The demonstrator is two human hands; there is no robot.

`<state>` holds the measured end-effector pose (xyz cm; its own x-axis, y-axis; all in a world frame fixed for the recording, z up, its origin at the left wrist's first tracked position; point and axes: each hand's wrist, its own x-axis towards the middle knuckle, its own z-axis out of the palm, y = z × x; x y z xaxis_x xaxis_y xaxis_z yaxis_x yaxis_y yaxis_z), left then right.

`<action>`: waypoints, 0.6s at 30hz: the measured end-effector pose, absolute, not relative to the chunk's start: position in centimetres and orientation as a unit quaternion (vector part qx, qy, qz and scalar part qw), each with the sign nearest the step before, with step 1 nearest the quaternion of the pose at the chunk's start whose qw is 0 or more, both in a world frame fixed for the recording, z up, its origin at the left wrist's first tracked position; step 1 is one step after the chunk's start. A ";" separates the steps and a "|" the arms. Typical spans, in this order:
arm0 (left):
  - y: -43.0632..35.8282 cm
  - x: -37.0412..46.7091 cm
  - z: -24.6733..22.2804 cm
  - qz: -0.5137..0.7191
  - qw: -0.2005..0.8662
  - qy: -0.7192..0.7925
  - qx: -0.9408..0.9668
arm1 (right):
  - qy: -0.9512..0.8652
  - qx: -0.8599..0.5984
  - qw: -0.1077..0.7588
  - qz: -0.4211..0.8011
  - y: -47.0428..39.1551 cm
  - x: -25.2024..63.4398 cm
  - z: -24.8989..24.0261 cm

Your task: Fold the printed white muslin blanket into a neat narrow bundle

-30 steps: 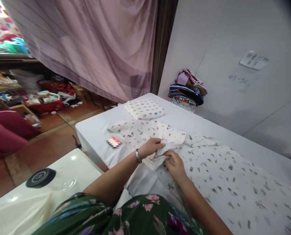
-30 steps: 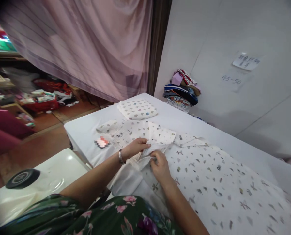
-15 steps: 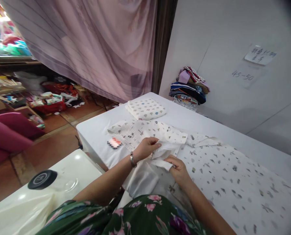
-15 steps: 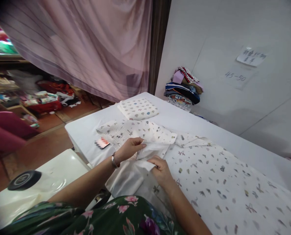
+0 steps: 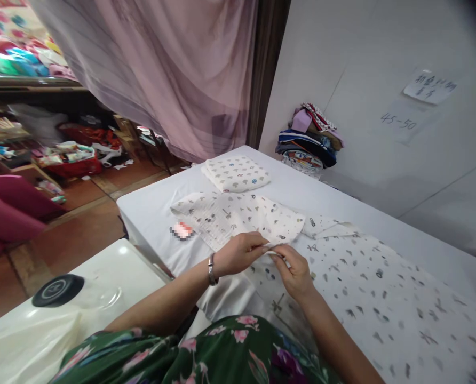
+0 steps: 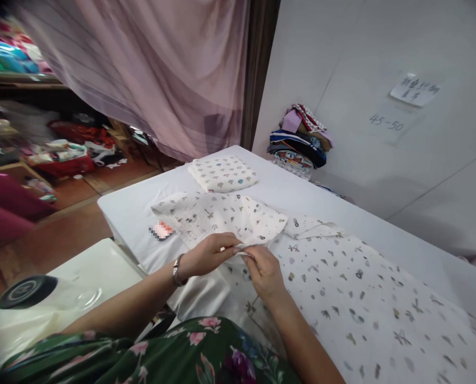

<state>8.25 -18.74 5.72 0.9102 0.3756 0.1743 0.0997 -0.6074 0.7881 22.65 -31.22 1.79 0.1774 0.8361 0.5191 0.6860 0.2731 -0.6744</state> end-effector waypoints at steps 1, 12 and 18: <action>-18.8 8.2 5.7 0.155 0.423 0.132 0.883 | -0.635 -0.605 0.475 0.069 -31.2 22.7 1.7; -19.8 8.1 6.2 0.136 0.368 0.120 0.912 | -0.655 -0.644 0.394 0.011 -31.4 23.2 2.3; -20.1 7.9 5.6 0.181 0.361 0.136 0.905 | -0.633 -0.621 0.458 -0.059 -32.0 23.4 1.8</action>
